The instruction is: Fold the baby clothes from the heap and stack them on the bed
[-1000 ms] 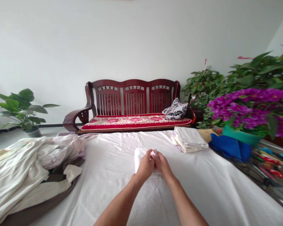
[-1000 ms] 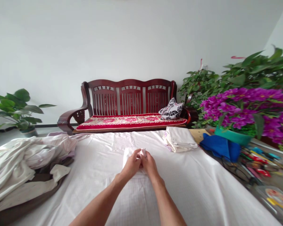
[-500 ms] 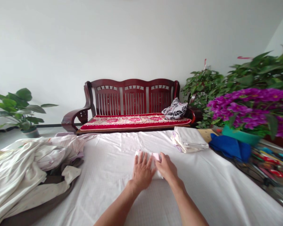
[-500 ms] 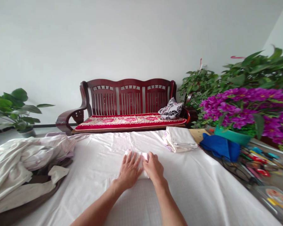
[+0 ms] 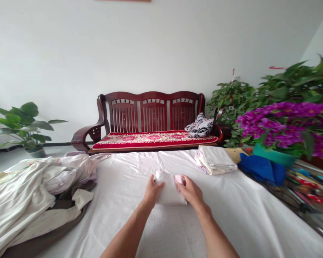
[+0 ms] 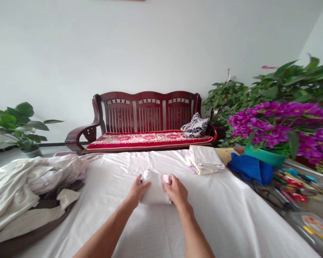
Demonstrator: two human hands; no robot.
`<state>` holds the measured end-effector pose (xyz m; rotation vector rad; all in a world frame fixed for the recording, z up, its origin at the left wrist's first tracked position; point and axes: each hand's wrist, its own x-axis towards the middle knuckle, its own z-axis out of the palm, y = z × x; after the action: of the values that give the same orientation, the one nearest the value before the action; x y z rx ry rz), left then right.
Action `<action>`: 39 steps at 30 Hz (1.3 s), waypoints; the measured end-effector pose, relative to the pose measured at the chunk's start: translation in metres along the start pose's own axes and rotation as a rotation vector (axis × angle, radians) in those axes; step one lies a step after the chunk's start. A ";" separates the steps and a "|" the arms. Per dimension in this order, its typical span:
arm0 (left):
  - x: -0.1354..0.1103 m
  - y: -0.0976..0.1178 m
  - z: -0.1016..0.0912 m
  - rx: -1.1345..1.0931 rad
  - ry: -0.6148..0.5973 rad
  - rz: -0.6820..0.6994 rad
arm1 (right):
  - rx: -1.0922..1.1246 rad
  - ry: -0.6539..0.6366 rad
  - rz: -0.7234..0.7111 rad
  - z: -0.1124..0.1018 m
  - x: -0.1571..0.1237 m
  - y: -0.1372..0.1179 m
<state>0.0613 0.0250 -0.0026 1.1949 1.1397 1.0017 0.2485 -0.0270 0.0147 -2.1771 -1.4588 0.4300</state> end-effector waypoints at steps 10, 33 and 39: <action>-0.033 0.032 -0.002 -0.333 -0.326 0.019 | 0.650 -0.017 -0.169 0.003 0.008 0.015; -0.026 0.016 -0.063 -0.022 -0.278 0.220 | 1.117 -0.314 -0.128 -0.047 -0.012 -0.009; -0.027 -0.013 -0.096 0.165 -0.061 0.258 | 0.717 0.282 -0.157 -0.131 0.018 0.019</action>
<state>-0.0376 0.0126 -0.0137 1.5241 1.0538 1.0709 0.3367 -0.0443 0.1131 -1.4727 -1.0856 0.4755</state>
